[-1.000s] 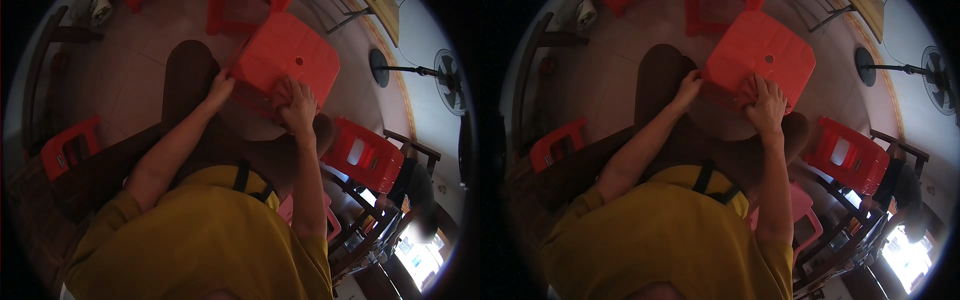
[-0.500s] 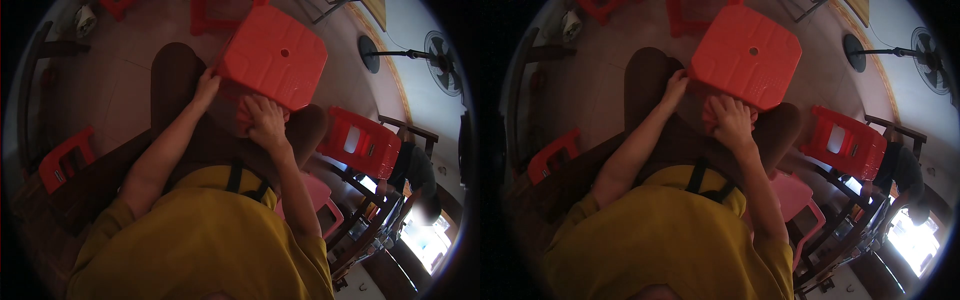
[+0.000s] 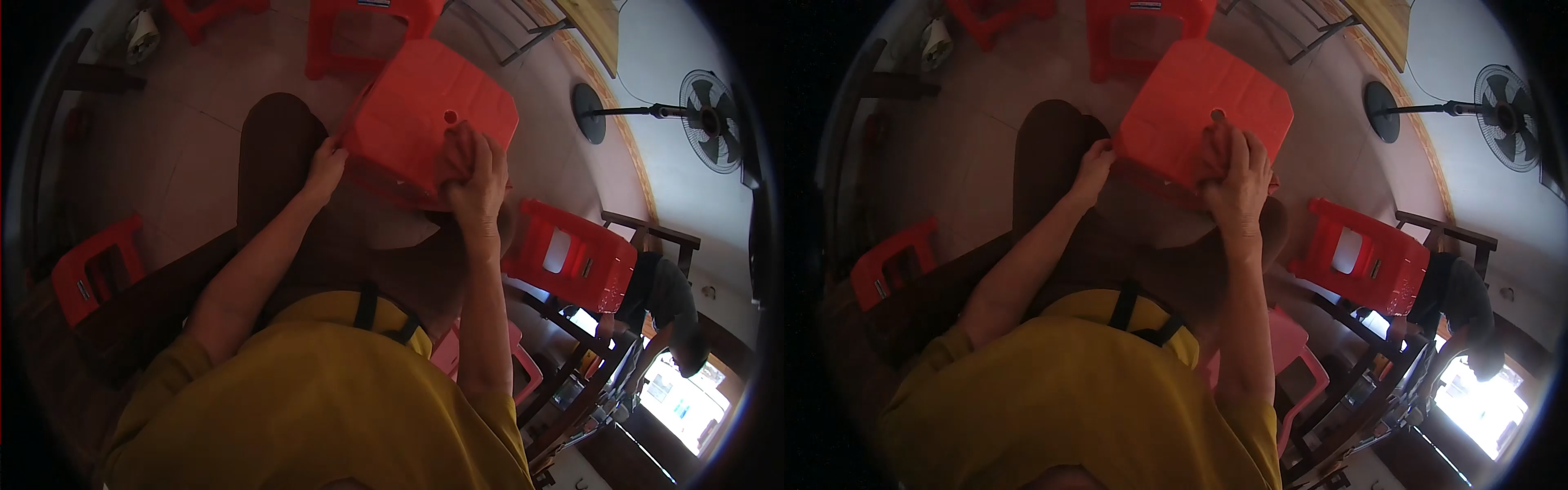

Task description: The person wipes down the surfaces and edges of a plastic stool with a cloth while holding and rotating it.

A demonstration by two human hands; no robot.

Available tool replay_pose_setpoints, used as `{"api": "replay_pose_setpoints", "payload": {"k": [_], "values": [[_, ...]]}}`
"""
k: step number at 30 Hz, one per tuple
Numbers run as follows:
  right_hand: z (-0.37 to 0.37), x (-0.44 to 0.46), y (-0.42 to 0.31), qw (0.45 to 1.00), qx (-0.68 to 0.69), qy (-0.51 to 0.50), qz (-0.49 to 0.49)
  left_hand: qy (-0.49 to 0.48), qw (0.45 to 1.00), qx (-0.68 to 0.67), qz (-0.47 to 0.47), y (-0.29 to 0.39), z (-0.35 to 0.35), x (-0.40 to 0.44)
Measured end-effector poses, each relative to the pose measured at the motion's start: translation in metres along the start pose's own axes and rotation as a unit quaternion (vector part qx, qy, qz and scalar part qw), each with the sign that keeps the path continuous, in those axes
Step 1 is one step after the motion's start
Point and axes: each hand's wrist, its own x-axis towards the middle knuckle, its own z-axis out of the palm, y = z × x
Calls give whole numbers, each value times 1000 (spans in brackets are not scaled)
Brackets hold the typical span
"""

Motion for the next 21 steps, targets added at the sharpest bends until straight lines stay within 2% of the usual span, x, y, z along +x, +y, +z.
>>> {"api": "replay_pose_setpoints", "payload": {"k": [1, 2, 4, 7, 9, 11, 14, 17, 19, 21], "values": [[5, 0, 9, 998, -30, -27, 42, 1, 1000, -9, -7, -1, 0, 1], [11, -2, 16, 998, -30, -31, 42, 1, 1000, -16, -16, -4, -1, 1], [15, -3, 18, 970, -159, -133, 127, -7, 1000, -11, -22, -5, -2, 2], [19, 1, 15, 959, -175, -175, 139, -17, 999, -11, -47, 4, -4, -4], [14, 1, 12, 958, -171, -183, 137, -21, 997, -14, -66, 7, -1, -5], [11, 0, 9, 958, -164, -190, 137, -8, 1000, -10, -21, 4, -1, -3], [4, -5, 5, 955, -151, -217, 131, -42, 999, -18, -10, 0, -4, 0], [5, -19, -1, 960, -156, -222, 74, -19, 1000, -14, -6, 10, 0, -7], [3, -31, -10, 966, -133, -218, 44, -18, 1000, -5, -20, 6, -1, -2], [-2, -40, -18, 959, -128, -248, 58, -20, 999, 5, -35, 5, -1, -2]]}}
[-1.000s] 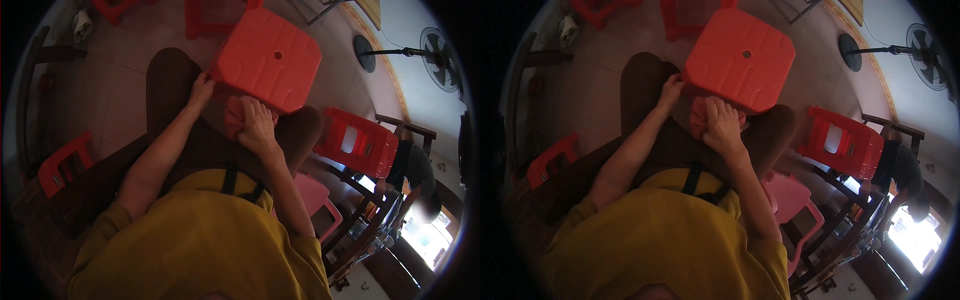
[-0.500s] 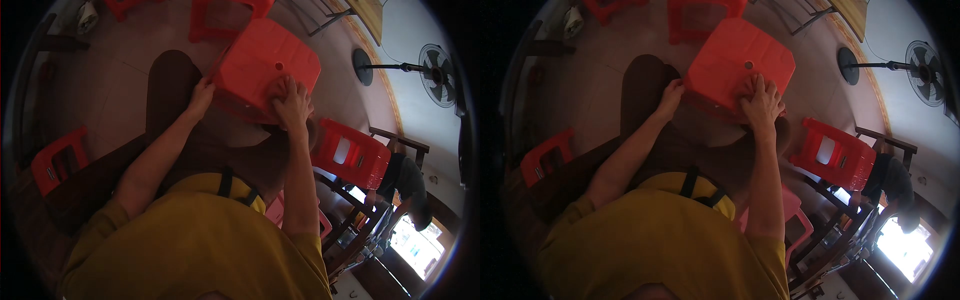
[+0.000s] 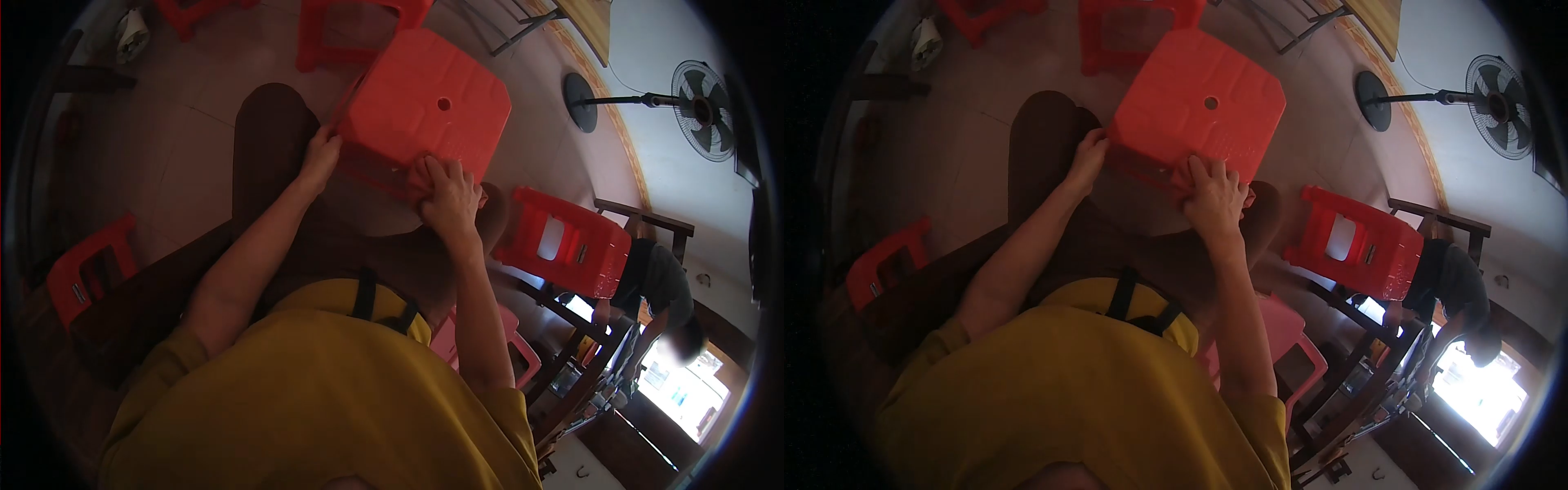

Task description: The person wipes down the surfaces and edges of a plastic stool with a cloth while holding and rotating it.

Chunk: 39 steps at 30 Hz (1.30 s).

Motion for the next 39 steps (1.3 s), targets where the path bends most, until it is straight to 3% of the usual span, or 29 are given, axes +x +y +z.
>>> {"api": "replay_pose_setpoints", "payload": {"k": [4, 11, 14, 17, 21, 24, 27, 28, 29, 30, 33, 35, 39], "values": [[-1, -16, -2, 998, 42, -37, -23, 10, 1000, -17, 20, -1, 3, -3], [12, -28, -18, 988, 120, -11, -96, 28, 997, -38, 58, -14, 0, 10], [1, -14, -13, 989, 119, 18, -85, 0, 998, -58, 8, -2, 1, 3], [-13, 2, 8, 987, 102, 107, -67, 7, 996, -17, 84, 4, 7, -3], [-27, 27, 40, 980, 111, 157, -50, -4, 995, 15, 99, 8, 10, -8], [-23, 41, 57, 952, 178, 249, 19, 8, 992, 58, 111, -1, 7, -1], [-8, 47, 65, 958, 169, 224, 60, 40, 983, 83, 160, -2, 8, -2], [-5, 49, 62, 958, 170, 224, 59, 37, 964, 129, 228, -7, 10, 1], [3, 49, 56, 981, 84, 148, 97, 32, 939, 175, 294, -12, 11, 3], [4, 49, 51, 989, -3, 69, 134, 29, 939, 176, 293, -6, 12, -2], [-10, 61, 49, 986, 32, -5, 165, -23, 959, 130, 250, 10, 15, -12], [-10, 59, 49, 985, 30, 1, 172, -49, 978, 56, 194, 8, 12, -2], [-7, 55, 45, 986, 27, 7, 167, -53, 976, 28, 207, -3, 9, 6]]}}
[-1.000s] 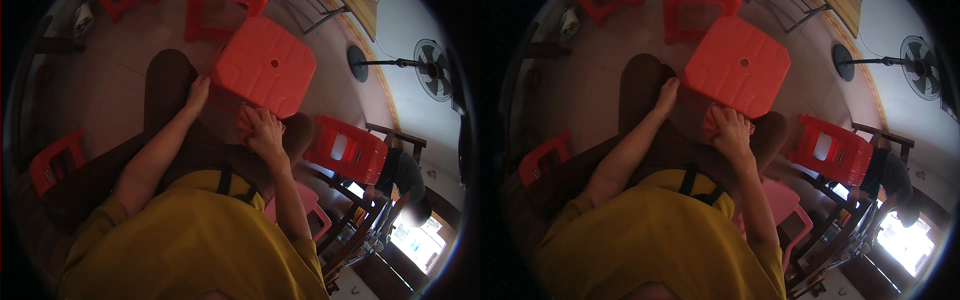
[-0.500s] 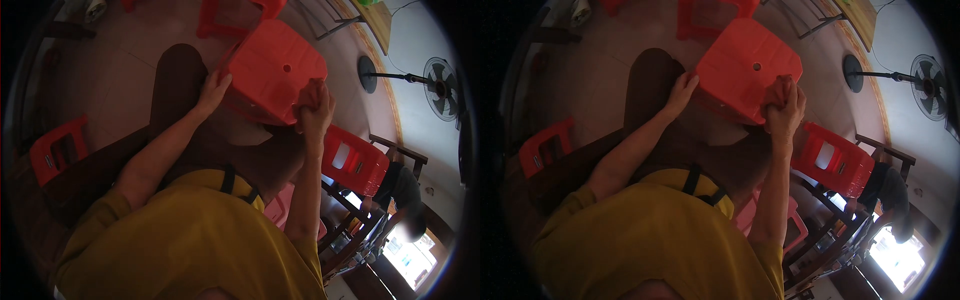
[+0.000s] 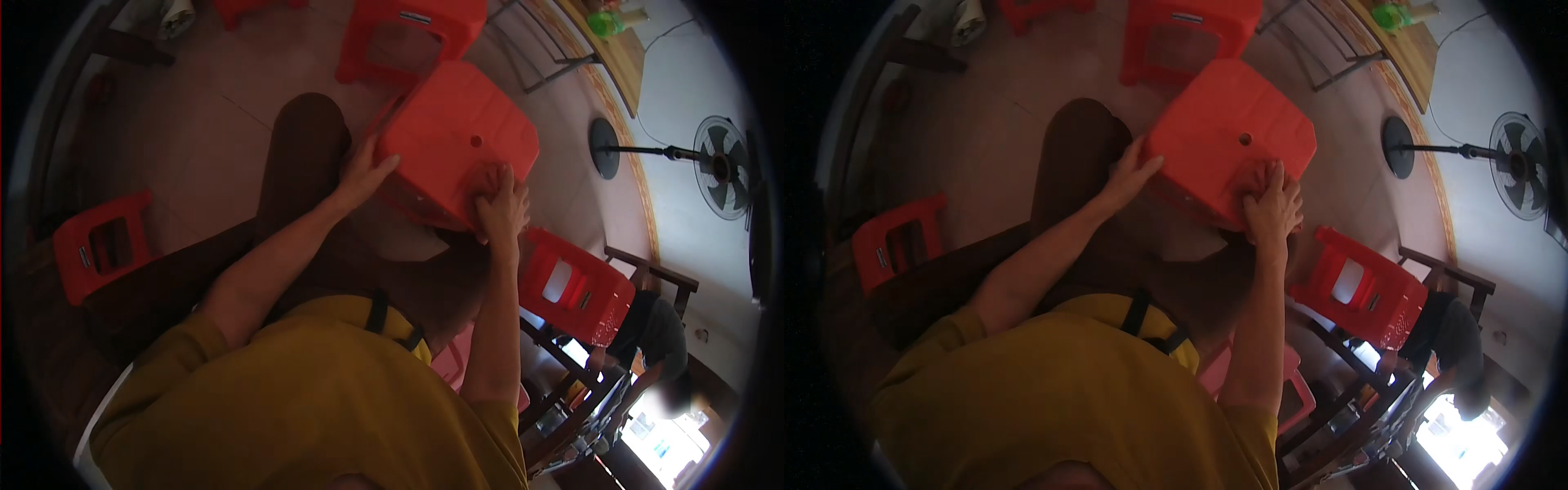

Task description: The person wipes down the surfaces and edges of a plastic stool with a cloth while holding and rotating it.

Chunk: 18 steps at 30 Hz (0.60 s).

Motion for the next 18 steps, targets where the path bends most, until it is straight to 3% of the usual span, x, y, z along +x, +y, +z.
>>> {"api": "replay_pose_setpoints", "payload": {"k": [7, 11, 18], "values": [[4, -2, -7, 998, -26, 49, -17, 39, 998, 17, -55, 9, 4, -7], [14, -9, -5, 993, -19, 115, -28, -14, 996, -17, -86, 3, -3, -4], [19, -9, 1, 993, 17, 115, -22, 11, 996, 10, -88, 5, 1, -7]]}}
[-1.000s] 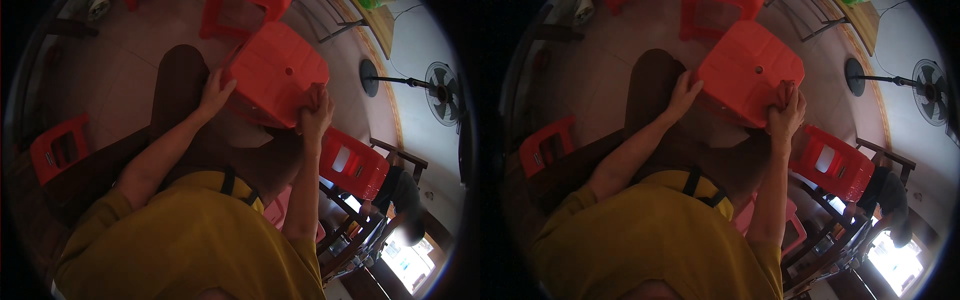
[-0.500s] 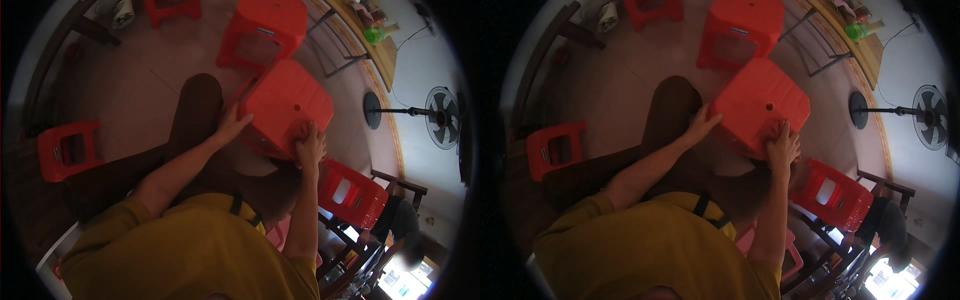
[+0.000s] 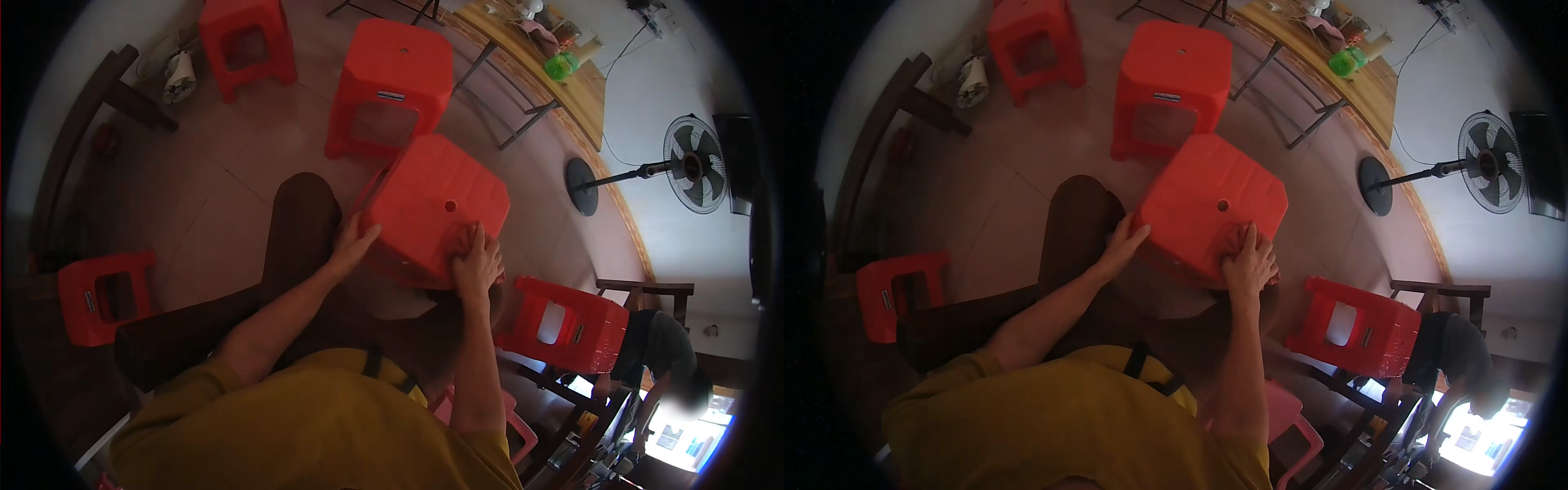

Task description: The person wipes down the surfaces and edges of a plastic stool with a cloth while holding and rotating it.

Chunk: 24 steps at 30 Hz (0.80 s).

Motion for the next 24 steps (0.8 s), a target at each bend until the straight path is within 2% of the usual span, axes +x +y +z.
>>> {"api": "replay_pose_setpoints", "payload": {"k": [3, 5, 15, 17, 24], "values": [[2, 1, 1, 1000, -16, 10, -14, 23, 1000, -6, 13, -3, 1, 1], [-1, -2, -3, 1000, -12, 19, -8, 28, 998, -50, -24, 3, -2, 0], [1, 2, -1, 1000, -10, -5, 9, -28, 997, -65, -44, 8, -3, -3], [1, 5, -2, 999, -16, -26, 12, -19, 1000, 15, 12, 7, -3, -5], [-6, 0, -4, 998, -38, -53, 8, -46, 998, -9, 28, 10, -4, -4]]}}
